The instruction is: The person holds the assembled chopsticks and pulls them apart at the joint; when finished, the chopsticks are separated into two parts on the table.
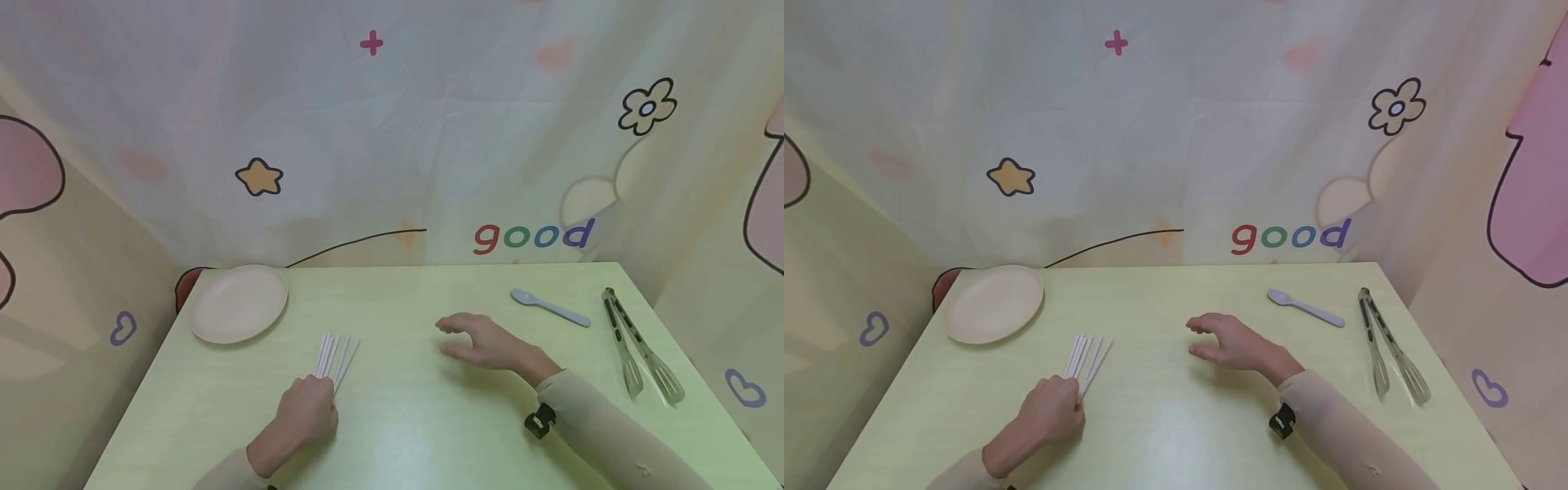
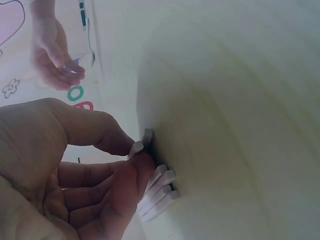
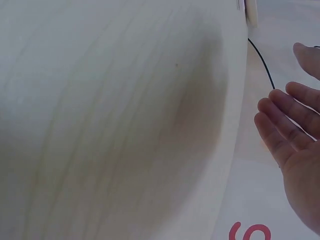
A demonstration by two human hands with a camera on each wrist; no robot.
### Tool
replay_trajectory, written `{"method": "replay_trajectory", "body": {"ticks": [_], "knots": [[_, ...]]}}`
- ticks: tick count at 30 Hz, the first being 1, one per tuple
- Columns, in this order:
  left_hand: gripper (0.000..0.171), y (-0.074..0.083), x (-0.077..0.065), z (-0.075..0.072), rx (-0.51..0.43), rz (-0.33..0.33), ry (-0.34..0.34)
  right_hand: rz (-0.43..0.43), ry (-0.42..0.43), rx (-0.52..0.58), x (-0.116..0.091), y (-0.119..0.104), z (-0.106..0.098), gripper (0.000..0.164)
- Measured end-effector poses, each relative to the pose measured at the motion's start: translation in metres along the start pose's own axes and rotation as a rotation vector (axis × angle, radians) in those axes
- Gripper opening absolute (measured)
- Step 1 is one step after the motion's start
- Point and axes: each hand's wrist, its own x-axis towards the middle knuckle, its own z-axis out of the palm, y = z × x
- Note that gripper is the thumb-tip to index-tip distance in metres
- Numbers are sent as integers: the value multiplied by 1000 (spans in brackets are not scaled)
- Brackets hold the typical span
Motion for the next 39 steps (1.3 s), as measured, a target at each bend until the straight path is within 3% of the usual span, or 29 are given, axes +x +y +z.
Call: {"method": "replay_trajectory", "body": {"ticks": [10,14,21,31,39], "knots": [[10,-2,-2,-4,1,35,25,8,-44,-25,1,8,8,42],[21,0,-1,-9,2,60,30,-1,-53,-11,7,4,9,43],[21,8,-1,-13,7,118,43,-28,-68,-17,18,-6,11,43],[28,12,2,-15,0,152,111,-116,-52,-44,33,-15,14,41],[24,10,2,-14,17,178,168,-95,-68,-31,38,-22,17,42]]}}
